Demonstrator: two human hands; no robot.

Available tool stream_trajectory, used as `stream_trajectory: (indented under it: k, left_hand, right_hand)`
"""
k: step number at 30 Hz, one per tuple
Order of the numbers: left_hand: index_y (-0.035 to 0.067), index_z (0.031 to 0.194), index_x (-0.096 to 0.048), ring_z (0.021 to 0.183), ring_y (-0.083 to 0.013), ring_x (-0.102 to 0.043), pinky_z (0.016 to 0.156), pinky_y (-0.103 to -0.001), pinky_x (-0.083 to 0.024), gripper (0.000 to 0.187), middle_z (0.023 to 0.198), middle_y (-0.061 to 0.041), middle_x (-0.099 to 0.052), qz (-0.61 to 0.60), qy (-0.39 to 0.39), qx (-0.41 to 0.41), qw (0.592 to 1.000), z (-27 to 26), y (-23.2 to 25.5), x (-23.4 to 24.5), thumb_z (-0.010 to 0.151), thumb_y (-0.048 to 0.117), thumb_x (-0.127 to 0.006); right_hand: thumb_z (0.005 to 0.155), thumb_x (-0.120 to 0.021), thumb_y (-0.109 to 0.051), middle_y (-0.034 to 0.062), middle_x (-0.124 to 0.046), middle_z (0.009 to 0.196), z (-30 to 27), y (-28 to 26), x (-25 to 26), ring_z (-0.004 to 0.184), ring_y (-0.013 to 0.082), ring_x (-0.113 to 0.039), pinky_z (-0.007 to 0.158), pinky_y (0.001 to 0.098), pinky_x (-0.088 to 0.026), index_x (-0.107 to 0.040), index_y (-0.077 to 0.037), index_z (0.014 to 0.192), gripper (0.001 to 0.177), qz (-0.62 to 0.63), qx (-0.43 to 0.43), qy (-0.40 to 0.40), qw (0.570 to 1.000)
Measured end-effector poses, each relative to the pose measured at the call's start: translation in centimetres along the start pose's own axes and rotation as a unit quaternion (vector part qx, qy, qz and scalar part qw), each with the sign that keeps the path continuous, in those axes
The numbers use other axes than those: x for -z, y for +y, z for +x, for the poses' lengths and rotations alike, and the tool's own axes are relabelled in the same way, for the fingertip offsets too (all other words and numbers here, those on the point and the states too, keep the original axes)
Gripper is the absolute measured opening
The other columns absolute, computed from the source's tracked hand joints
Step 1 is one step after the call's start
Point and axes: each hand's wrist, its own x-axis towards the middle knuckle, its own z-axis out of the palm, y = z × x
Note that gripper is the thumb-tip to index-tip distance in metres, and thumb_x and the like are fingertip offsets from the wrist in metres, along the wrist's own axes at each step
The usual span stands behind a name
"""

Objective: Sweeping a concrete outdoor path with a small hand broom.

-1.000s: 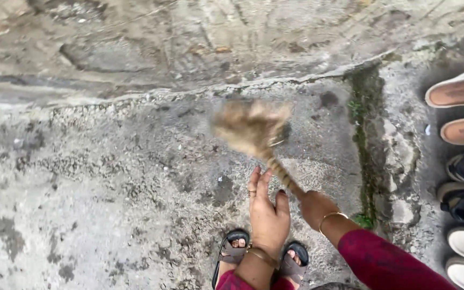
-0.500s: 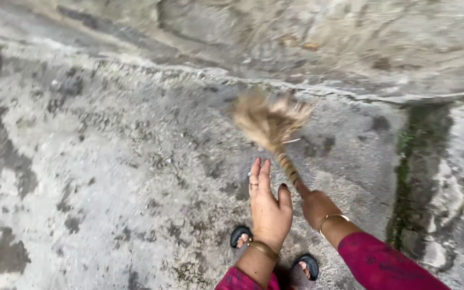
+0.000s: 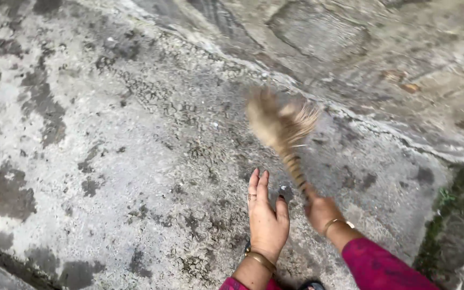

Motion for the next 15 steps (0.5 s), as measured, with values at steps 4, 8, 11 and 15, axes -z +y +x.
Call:
stream_trajectory:
  k: [4, 8, 11, 15]
  left_hand:
    - [0.002, 0.148, -0.044, 0.143, -0.0412, -0.043, 0.116, -0.043, -0.039, 0.064, 0.161, -0.021, -0.036, -0.021, 0.013, 0.027, 0.999, 1.6, -0.2, 2.4, 0.086, 0.004, -0.059]
    - [0.001, 0.148, -0.044, 0.146, -0.0408, -0.040, 0.118, -0.044, -0.036, 0.064, 0.163, -0.021, -0.033, -0.014, 0.045, 0.024, 0.999, 3.0, -0.8, 4.3, 0.086, 0.002, -0.059]
    - [0.005, 0.148, -0.043, 0.146, -0.0373, -0.040, 0.117, -0.042, -0.037, 0.063, 0.164, -0.016, -0.031, -0.031, 0.048, 0.086, 0.995, 3.9, -0.1, 5.6, 0.087, 0.003, -0.058]
    - [0.007, 0.149, -0.042, 0.147, -0.0355, -0.038, 0.117, -0.042, -0.035, 0.065, 0.165, -0.013, -0.029, -0.032, 0.046, 0.121, 0.991, 4.1, -0.1, 6.5, 0.087, 0.004, -0.060]
  right_hand:
    - [0.093, -0.059, -0.013, 0.0167, -0.075, 0.093, -1.3, -3.5, 3.4, 0.072, 0.0162, -0.063, 0.073, 0.0355, -0.054, -0.029, -0.029, 0.162, 0.076, -0.055, 0.168, -0.103, 0.979]
    - [0.100, -0.051, -0.021, 0.0066, -0.071, 0.103, -1.1, -4.2, 8.1, 0.063, 0.0155, -0.068, 0.060, 0.0303, -0.064, -0.030, -0.040, 0.158, 0.064, -0.080, 0.085, -0.079, 0.990]
    - [0.104, -0.051, -0.023, 0.0109, -0.070, 0.098, 0.1, -8.2, 10.0, 0.061, 0.0187, -0.062, 0.059, 0.0363, -0.060, -0.023, -0.036, 0.162, 0.066, -0.003, -0.066, -0.026, 0.998]
    - [0.098, -0.058, -0.015, 0.0071, -0.072, 0.086, 9.0, -3.7, 0.7, 0.063, 0.0096, -0.062, 0.062, 0.0301, -0.057, -0.045, -0.025, 0.153, 0.056, -0.073, 0.084, 0.017, 0.994]
